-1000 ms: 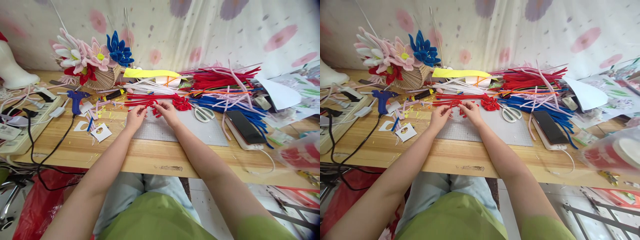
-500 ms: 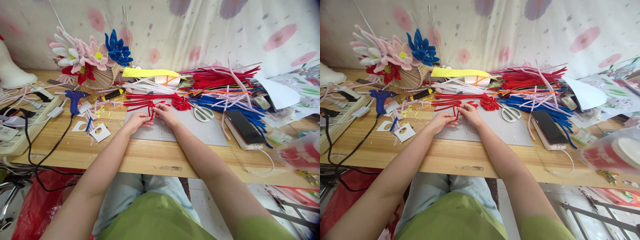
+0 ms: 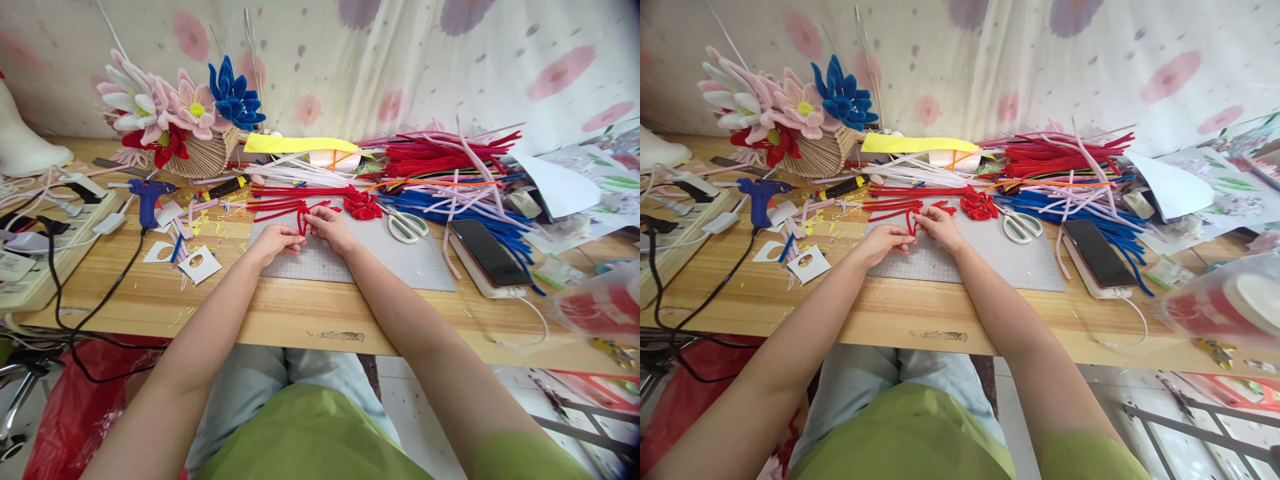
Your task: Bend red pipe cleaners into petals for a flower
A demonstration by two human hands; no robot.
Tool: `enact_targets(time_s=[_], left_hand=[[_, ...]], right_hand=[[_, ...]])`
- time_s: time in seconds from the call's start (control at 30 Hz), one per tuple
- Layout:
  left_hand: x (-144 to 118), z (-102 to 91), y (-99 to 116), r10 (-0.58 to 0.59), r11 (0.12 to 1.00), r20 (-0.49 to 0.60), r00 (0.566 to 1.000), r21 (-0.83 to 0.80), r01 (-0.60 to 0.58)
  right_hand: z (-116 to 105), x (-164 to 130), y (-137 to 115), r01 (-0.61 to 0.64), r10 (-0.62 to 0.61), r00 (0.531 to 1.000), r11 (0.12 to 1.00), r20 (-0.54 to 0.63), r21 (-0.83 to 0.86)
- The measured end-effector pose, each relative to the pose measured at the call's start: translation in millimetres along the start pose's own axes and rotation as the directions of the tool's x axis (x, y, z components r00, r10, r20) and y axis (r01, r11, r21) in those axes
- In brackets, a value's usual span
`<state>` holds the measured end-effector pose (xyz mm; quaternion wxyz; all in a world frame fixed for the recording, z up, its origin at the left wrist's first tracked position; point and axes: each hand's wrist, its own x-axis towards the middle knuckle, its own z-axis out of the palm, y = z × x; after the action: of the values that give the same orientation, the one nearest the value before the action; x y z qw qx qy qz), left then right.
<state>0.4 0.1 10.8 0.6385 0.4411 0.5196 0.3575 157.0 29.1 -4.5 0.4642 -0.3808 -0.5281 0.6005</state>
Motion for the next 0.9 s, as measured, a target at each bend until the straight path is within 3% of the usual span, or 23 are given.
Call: enact_targets(time_s=[0.17,0.33,0.53,0.77,0.9], left_hand=[[-3.3,-3.2,4.0,-0.08,0.987,0.096,0.992,-0.132,0.093],[-5.5,-1.3,6.1,-0.137,0.946,0.225,0.965,-0.26,0.195],[-6.7,2.9,5.8,-0.155,0.94,0.233,0.96,-0.263,0.216],[-5.4,3.7,2.3,-0.154,0.945,0.258,0.954,-0.243,0.218],[-2.1,3.7,-1.4,-0.127,0.963,0.248,0.96,-0.2,0.179]], right_hand=[[-7.1,0.4,-0.4,-0.072,0.06,0.995,0.986,0.086,0.148],[-8.5,-0.1,-2.2,-0.087,0.036,0.976,0.969,0.214,0.233],[-6.4,0.7,-1.9,-0.088,0.051,0.989,0.957,0.137,0.278],[-11.8,5.0,4.9,-0.097,0.038,0.977,0.956,0.212,0.276],[-9.7,7.3,5.9,-0.124,0.08,0.985,0.945,0.154,0.302]])
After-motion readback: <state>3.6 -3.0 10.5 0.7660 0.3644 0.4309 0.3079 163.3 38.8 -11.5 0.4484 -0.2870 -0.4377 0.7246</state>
